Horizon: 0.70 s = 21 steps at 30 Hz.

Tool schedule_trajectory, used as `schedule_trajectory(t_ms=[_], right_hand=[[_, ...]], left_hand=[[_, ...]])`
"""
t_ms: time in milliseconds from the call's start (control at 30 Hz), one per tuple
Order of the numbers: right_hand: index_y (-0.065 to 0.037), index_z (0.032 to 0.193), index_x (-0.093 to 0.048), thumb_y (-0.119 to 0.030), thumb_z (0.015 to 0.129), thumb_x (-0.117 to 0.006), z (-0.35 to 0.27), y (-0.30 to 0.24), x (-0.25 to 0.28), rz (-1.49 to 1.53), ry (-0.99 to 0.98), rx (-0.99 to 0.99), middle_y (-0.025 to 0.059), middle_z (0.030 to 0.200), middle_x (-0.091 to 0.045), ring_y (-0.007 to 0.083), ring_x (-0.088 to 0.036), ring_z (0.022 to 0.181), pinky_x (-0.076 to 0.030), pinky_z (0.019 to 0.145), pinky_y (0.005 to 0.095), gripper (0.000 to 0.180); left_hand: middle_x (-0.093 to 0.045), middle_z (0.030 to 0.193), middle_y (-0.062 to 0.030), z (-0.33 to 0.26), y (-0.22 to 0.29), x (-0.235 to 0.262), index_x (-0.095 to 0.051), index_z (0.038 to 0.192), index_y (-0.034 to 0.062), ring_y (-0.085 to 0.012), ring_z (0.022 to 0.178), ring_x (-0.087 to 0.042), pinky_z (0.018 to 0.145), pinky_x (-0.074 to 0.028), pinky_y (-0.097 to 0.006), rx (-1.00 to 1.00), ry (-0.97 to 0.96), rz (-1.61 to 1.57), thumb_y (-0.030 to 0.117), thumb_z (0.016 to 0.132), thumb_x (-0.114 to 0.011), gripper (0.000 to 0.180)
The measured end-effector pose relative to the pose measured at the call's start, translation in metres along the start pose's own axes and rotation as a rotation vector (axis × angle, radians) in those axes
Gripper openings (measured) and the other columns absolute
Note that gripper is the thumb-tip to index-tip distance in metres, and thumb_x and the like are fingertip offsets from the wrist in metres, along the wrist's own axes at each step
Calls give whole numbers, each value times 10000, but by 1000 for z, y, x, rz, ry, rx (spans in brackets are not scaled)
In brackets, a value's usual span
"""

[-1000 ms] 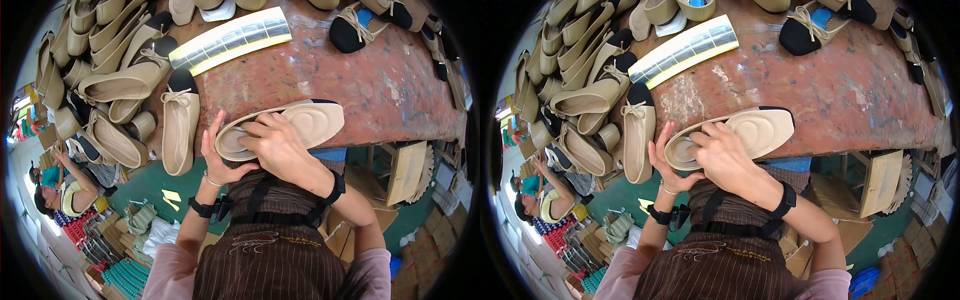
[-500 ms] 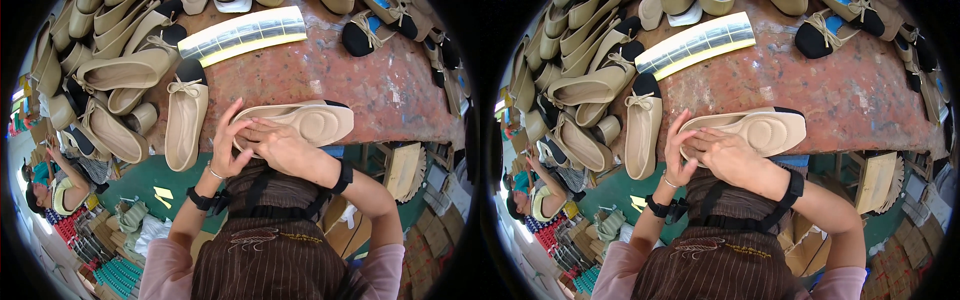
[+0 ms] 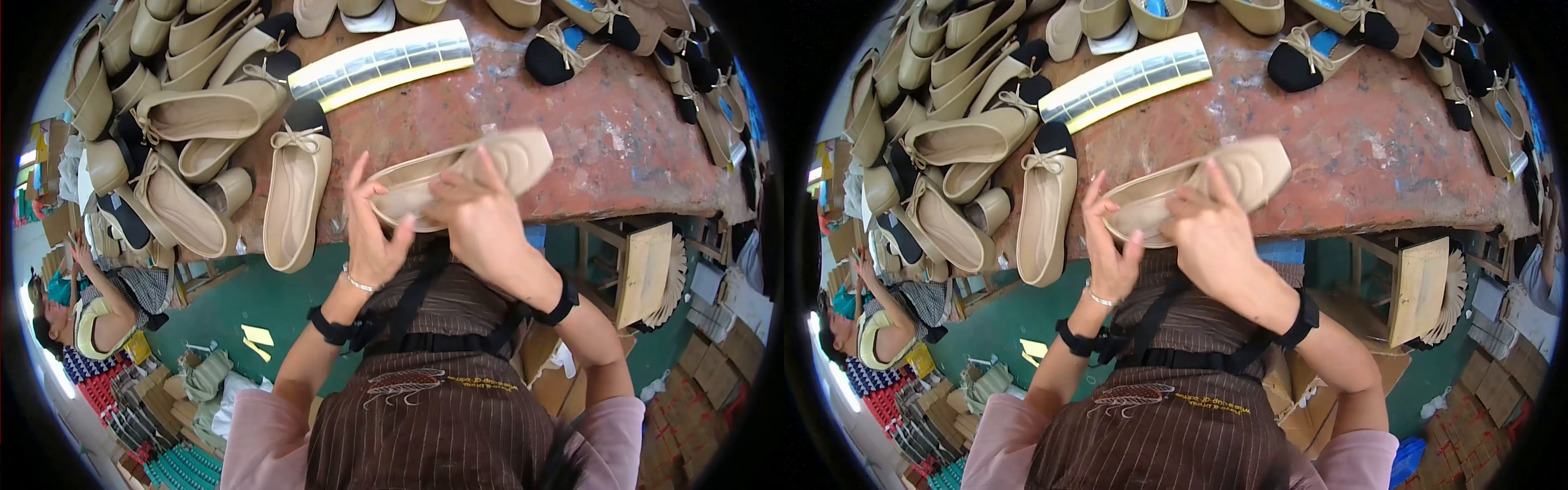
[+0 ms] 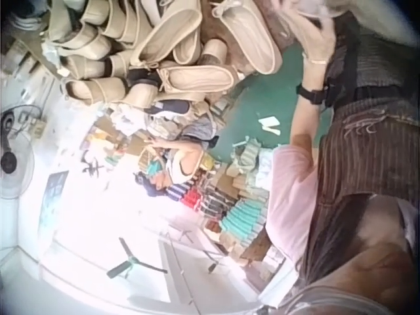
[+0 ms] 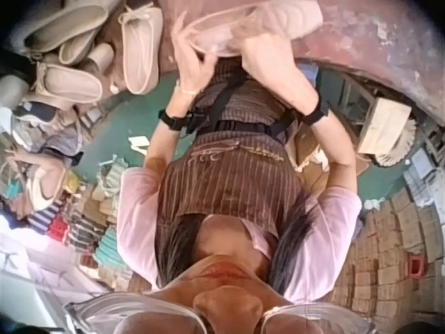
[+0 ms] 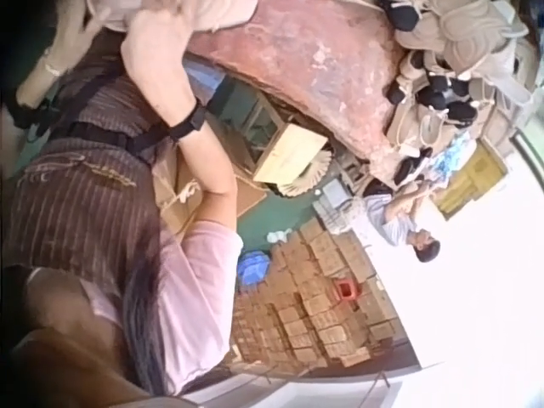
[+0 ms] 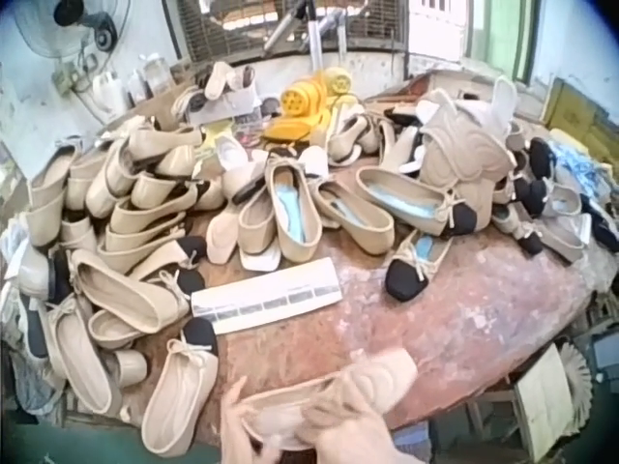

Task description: Inserting insoles into shoe uppers and applying adhesive labels in a manufacturing environment.

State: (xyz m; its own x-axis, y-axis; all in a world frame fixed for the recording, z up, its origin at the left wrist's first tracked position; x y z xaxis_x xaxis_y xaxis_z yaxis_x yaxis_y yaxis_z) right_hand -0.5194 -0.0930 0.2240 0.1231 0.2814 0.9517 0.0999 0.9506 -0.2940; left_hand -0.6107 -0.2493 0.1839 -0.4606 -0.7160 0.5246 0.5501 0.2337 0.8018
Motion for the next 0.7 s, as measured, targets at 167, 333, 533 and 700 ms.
schedule_trajectory(t_ms=[167,333,533,700], right_hand=[[23,1152,-675,-113,780,-685,37,57,39,-287,551,-343,230,1137,-644,375,-626,1098,-429,1062,475,395],[28,1115,-603,-46,811,-651,29,38,60,372,54,-297,280,1223,-617,437,-619,1133,-538,909,473,316],[96,1068,-576,14,823,-565,-22,9,10,132,199,-253,266,1164,-645,397,-658,1075,-332,1160,528,259],[140,1281,-525,-19,831,-544,58,46,9,90,-340,-445,279,1257,-617,380,-595,1213,-260,1203,515,477]], left_hand=[[-198,1586,-323,-6,56,-26,-465,1286,-41,-497,1262,-495,1030,-475,-441,-65,-383,249,167,774,-786,639],[-501,1404,-244,7,86,-47,-582,1254,-8,-280,777,-652,622,-576,-350,-175,-592,483,242,773,-773,574],[-657,954,-134,6,76,-57,-703,926,22,-296,685,-690,595,-564,-389,-63,-665,534,239,712,-778,314],[-622,1303,-174,14,78,-55,-698,1068,3,-263,694,-707,629,-584,-359,-85,-672,550,305,768,-785,434]])
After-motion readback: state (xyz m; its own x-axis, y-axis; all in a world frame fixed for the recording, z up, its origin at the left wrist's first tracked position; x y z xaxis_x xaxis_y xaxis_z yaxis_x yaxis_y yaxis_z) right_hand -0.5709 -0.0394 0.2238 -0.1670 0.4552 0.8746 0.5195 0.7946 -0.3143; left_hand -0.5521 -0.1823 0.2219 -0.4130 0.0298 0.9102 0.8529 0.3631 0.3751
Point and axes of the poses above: each hand's wrist, its own z-axis towards the middle knuckle, its own x-axis out of the back of the hand, y = z × x, the point moved 3 cm from there along z, towards the middle knuckle
